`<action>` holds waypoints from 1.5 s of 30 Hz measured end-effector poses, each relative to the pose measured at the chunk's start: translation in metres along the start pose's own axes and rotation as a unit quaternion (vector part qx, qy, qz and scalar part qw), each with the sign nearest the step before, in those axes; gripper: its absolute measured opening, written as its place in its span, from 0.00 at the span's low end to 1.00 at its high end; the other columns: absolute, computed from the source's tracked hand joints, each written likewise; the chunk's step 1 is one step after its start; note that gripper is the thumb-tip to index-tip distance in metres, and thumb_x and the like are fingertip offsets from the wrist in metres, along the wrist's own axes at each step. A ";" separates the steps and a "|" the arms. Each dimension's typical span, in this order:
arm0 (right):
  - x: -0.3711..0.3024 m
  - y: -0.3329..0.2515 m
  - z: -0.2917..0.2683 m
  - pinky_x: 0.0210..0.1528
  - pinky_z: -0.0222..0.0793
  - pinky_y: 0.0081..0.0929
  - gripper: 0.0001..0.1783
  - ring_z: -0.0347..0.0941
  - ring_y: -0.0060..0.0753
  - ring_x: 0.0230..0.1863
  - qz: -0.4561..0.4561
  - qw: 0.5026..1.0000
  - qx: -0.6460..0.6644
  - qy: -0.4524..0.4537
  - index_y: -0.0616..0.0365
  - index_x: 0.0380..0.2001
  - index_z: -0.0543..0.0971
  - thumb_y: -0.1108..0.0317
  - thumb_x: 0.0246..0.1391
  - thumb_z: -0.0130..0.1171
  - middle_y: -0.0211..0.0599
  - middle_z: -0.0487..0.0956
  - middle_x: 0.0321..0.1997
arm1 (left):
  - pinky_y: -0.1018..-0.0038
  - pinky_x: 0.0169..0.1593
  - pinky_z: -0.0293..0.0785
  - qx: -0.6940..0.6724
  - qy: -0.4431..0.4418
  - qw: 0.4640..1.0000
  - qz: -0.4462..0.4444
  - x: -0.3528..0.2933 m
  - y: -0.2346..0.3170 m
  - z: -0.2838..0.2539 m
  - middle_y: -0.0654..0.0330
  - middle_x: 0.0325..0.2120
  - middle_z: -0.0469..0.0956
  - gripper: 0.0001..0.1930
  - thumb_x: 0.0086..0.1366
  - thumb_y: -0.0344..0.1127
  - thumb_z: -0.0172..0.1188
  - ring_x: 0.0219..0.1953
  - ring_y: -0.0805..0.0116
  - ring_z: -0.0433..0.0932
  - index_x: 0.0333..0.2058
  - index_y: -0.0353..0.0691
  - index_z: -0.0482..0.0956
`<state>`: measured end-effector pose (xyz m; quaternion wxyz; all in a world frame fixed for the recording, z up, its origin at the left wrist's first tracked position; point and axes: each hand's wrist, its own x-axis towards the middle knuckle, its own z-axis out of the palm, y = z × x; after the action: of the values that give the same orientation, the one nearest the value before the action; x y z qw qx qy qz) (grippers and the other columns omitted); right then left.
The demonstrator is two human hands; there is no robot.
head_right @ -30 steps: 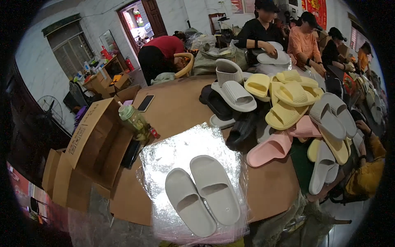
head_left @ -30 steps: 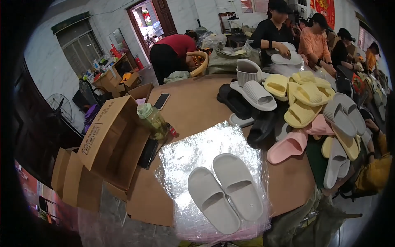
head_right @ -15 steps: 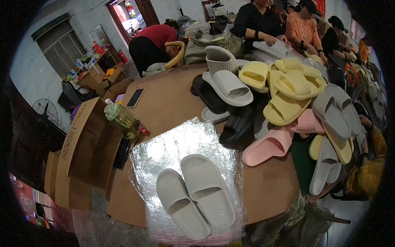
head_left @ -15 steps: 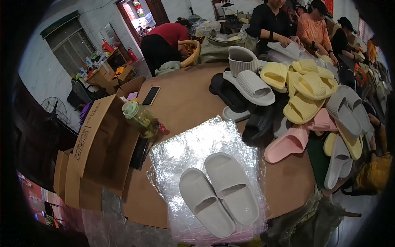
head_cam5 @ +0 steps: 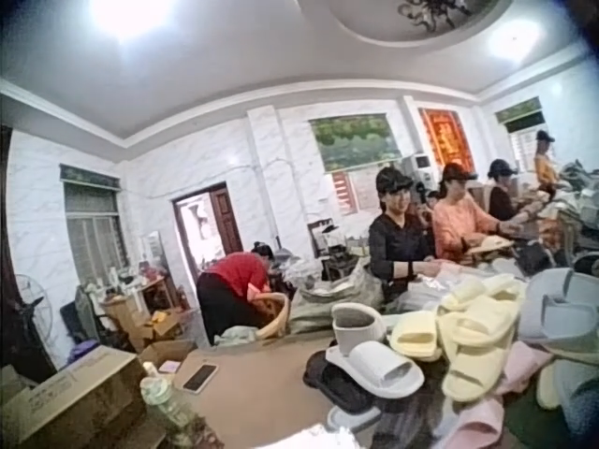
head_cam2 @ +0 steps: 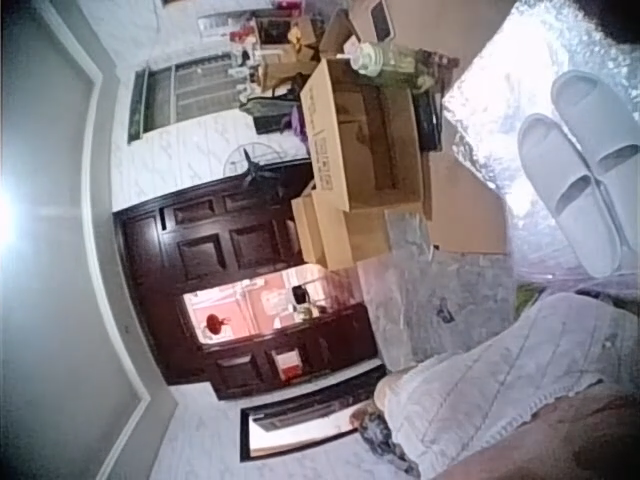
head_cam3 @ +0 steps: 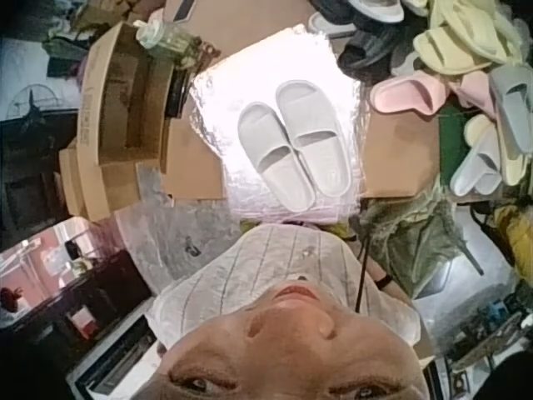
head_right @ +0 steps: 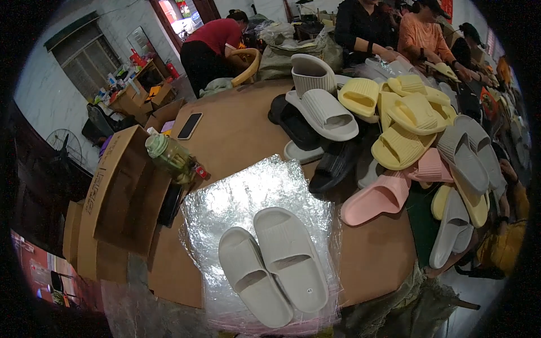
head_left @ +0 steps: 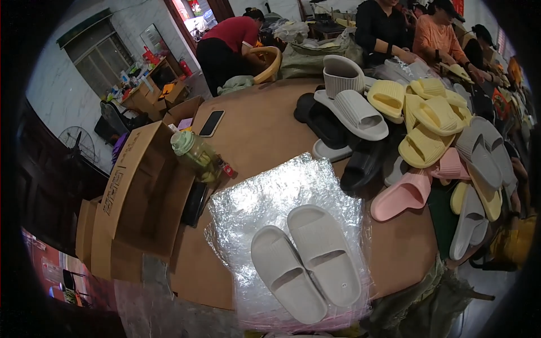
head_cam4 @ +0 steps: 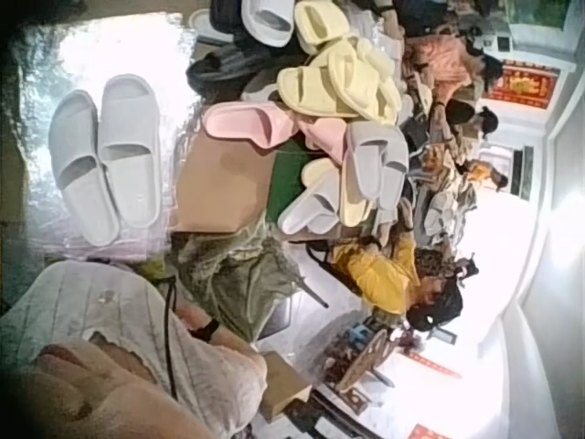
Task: The recorder is packing pairs of slides/sandals into plastic bags at a manufacturing facility.
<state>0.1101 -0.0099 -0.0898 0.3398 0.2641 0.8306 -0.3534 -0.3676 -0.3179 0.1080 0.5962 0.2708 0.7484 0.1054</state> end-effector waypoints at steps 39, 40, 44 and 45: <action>-0.042 -0.014 -0.146 0.35 0.73 0.46 0.18 0.80 0.48 0.34 -0.026 0.998 -0.042 0.050 0.49 0.30 0.86 0.48 0.51 0.60 0.40 0.83 0.31 | 0.75 0.37 0.70 -0.079 0.022 0.959 0.273 0.004 0.103 0.028 0.66 0.25 0.75 0.06 0.69 0.31 0.59 0.32 0.77 0.70 0.34 0.36 0.79; -0.041 -0.011 -0.155 0.35 0.73 0.46 0.18 0.80 0.48 0.34 -0.027 0.997 -0.041 0.056 0.49 0.30 0.86 0.47 0.51 0.60 0.40 0.83 0.31 | 0.74 0.38 0.71 -0.080 0.015 0.962 0.260 0.004 0.111 0.026 0.65 0.26 0.76 0.06 0.69 0.32 0.59 0.33 0.76 0.71 0.35 0.35 0.79; -0.039 -0.015 -0.174 0.35 0.73 0.46 0.18 0.80 0.48 0.34 -0.042 0.997 -0.027 0.066 0.49 0.29 0.86 0.47 0.51 0.60 0.40 0.83 0.30 | 0.73 0.37 0.71 -0.064 0.034 0.949 0.306 0.031 0.097 0.036 0.66 0.27 0.77 0.06 0.69 0.31 0.58 0.32 0.76 0.72 0.36 0.36 0.79; -0.038 -0.018 -0.175 0.35 0.73 0.46 0.18 0.80 0.48 0.34 -0.050 0.997 -0.022 0.062 0.49 0.29 0.86 0.47 0.51 0.60 0.40 0.83 0.30 | 0.74 0.38 0.71 -0.055 0.005 0.952 0.302 0.029 0.111 0.034 0.66 0.27 0.77 0.06 0.68 0.32 0.59 0.32 0.76 0.73 0.37 0.35 0.79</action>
<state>0.0555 0.1056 0.0368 0.2753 0.2360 0.8698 -0.3345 -0.3079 -0.2161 0.1283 0.5466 0.4509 0.6275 0.3230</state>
